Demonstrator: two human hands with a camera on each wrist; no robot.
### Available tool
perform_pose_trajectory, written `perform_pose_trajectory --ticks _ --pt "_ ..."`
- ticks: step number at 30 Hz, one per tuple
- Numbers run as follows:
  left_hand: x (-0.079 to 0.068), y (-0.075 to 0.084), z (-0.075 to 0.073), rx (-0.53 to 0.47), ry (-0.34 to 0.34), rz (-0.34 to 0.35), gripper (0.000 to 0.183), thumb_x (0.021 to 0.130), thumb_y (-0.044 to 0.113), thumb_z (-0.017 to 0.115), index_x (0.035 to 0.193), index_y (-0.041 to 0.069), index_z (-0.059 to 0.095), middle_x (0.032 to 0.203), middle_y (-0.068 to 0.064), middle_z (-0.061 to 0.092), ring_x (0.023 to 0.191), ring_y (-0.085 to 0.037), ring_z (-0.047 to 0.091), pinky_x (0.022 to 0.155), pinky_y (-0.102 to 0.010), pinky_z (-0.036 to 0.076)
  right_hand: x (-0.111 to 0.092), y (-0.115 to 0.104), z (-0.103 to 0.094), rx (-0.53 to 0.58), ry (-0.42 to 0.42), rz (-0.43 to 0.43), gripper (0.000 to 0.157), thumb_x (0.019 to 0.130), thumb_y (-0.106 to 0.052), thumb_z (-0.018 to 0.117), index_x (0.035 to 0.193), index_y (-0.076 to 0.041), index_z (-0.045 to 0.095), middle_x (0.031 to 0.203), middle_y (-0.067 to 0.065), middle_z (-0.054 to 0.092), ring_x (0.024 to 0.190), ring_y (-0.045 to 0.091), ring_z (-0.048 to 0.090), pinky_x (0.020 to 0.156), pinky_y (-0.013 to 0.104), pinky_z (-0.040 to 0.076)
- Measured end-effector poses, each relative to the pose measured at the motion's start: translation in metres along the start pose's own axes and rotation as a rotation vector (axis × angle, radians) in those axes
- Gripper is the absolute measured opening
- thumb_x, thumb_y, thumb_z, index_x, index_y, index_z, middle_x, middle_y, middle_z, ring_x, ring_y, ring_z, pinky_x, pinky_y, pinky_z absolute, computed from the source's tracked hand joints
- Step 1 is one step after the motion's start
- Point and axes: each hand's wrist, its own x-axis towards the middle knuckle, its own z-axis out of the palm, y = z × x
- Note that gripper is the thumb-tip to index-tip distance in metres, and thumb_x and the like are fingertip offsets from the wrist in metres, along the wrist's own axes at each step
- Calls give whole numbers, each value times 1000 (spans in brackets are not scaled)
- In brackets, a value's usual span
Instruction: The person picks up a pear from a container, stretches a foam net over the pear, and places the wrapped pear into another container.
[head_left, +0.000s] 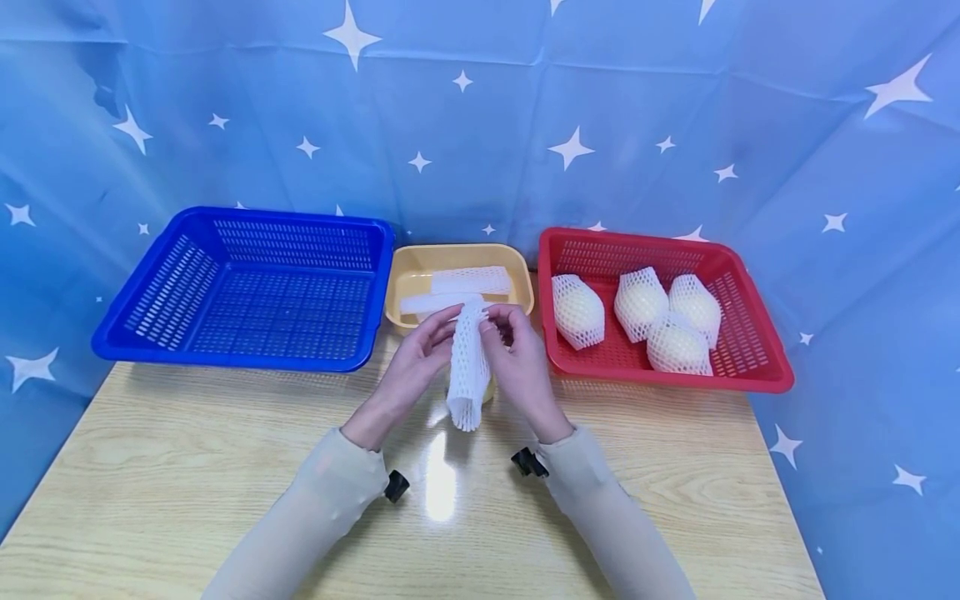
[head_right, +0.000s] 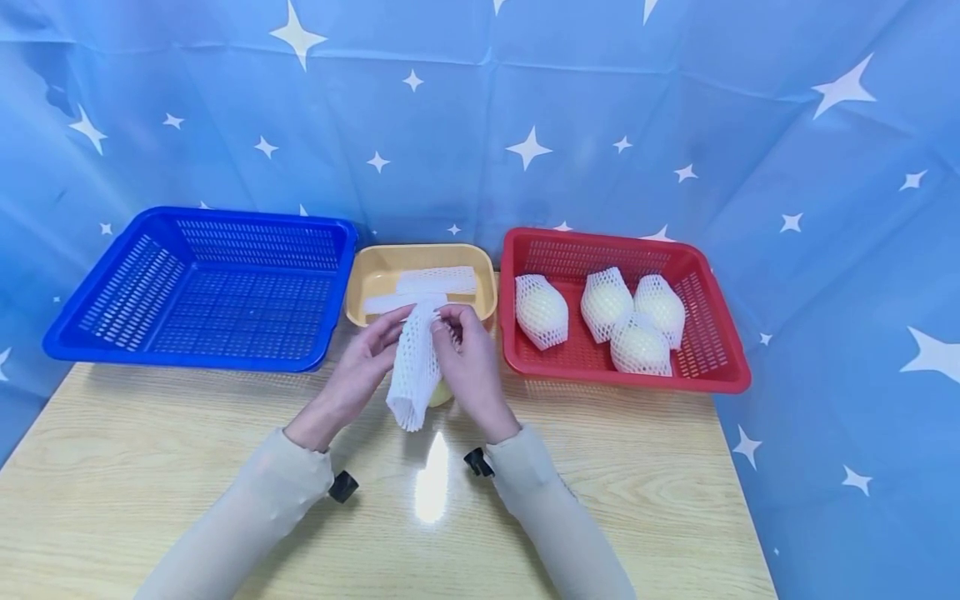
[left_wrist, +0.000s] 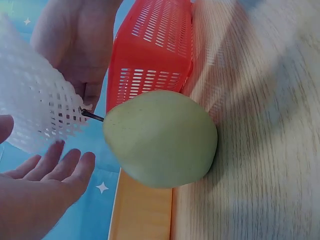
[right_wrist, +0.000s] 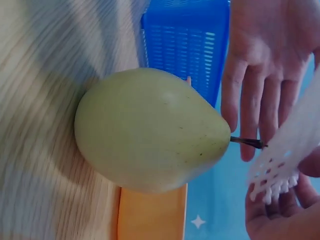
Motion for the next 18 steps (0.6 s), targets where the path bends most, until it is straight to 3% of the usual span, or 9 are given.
perform_pose_trajectory --ticks 6,10,14,18 --pt "0 -1 0 58 68 -16 62 97 -2 62 155 -1 41 132 -22 58 117 -25 60 100 -26 50 -1 2 2 -33 33 -66 21 101 -10 61 119 0 63 108 16 68 90 25 60 80 33 49" --pt "0 1 -2 120 107 -49 55 95 1 66 148 -2 50 127 -18 62 112 -21 61 94 -24 52 -2 2 0 44 42 -47 20 102 -10 60 119 0 63 107 17 67 89 22 59 79 28 48" --pt "0 2 -3 150 119 -74 36 96 6 69 129 -4 60 120 -13 65 108 -21 61 90 -23 53 -2 2 -2 135 45 -29 20 103 -9 59 120 1 61 106 15 64 88 19 57 75 22 47" --pt "1 3 -4 115 128 -52 21 98 8 70 114 -3 62 111 -8 64 103 -20 61 88 -24 53 -2 1 -5 246 43 2 19 104 -8 56 121 2 58 107 12 61 88 17 57 74 20 48"
